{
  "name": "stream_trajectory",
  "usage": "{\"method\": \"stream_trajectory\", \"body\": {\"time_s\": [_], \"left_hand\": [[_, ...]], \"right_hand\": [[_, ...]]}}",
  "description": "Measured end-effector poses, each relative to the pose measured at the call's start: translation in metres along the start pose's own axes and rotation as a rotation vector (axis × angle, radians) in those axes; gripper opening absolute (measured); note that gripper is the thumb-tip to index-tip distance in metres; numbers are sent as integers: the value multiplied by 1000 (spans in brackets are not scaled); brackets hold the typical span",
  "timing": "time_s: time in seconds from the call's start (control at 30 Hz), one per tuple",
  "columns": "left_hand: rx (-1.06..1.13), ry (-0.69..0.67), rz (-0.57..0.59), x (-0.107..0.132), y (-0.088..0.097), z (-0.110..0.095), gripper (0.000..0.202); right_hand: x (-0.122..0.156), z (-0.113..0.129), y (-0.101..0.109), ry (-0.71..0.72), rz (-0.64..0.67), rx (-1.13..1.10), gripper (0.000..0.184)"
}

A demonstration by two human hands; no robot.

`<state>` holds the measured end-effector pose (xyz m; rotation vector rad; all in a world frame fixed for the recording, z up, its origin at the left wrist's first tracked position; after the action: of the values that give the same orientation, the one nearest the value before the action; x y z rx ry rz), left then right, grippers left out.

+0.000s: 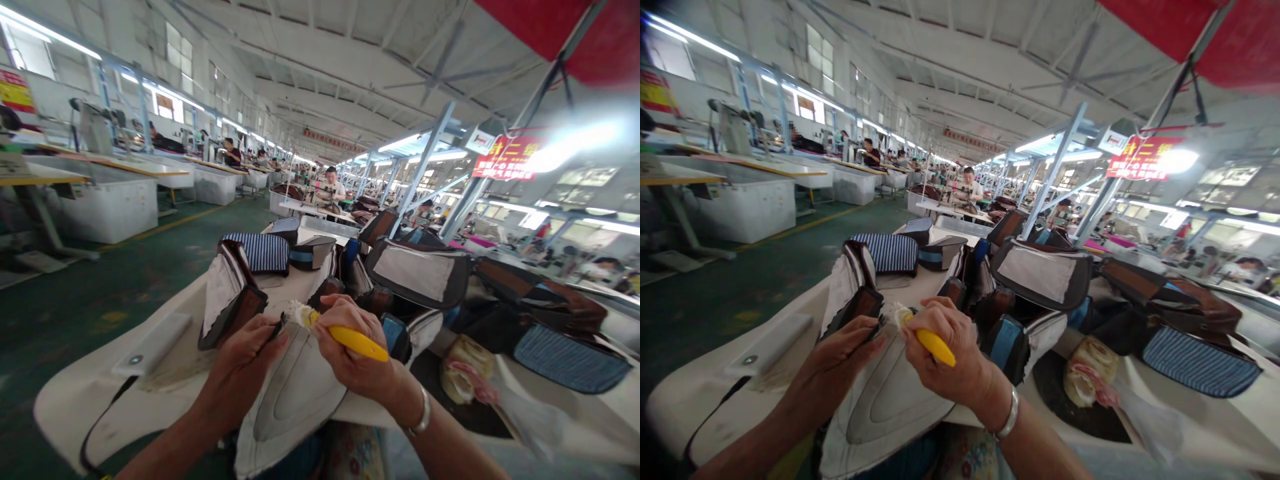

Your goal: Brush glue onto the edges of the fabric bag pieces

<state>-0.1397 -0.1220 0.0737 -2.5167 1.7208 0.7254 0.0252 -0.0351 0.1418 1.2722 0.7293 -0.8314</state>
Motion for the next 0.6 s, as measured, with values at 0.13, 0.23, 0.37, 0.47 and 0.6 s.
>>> {"method": "stream_trajectory", "body": {"time_s": [0.13, 0.23, 0.37, 0.47, 0.6], "left_hand": [[-38, 4, 15, 0, 0, 1, 31], [-70, -3, -19, 0, 2, -2, 32], [-97, 14, -63, 0, 4, -7, 37], [-126, 52, -69, 0, 6, -6, 39], [-171, 36, -67, -2, 8, -4, 40]], "right_hand": [[4, -4, 5, 70, 92, 85, 20], [9, -5, 11, 64, 44, 93, 26], [14, -4, 4, 105, 150, 51, 21], [13, -5, 7, 47, 70, 48, 23], [10, -8, 1, -27, -19, -61, 23]]}}
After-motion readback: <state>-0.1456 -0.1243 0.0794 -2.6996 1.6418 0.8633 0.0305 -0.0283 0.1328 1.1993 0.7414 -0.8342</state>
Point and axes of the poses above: each hand's wrist, its own x-axis away from the middle knuckle, its own y-axis out of the back of the hand, z = x × y, the point moved 4 cm from there along -x, towards the middle knuckle, and after that the axes turned 11 degrees about x, right-handed, at the moved point
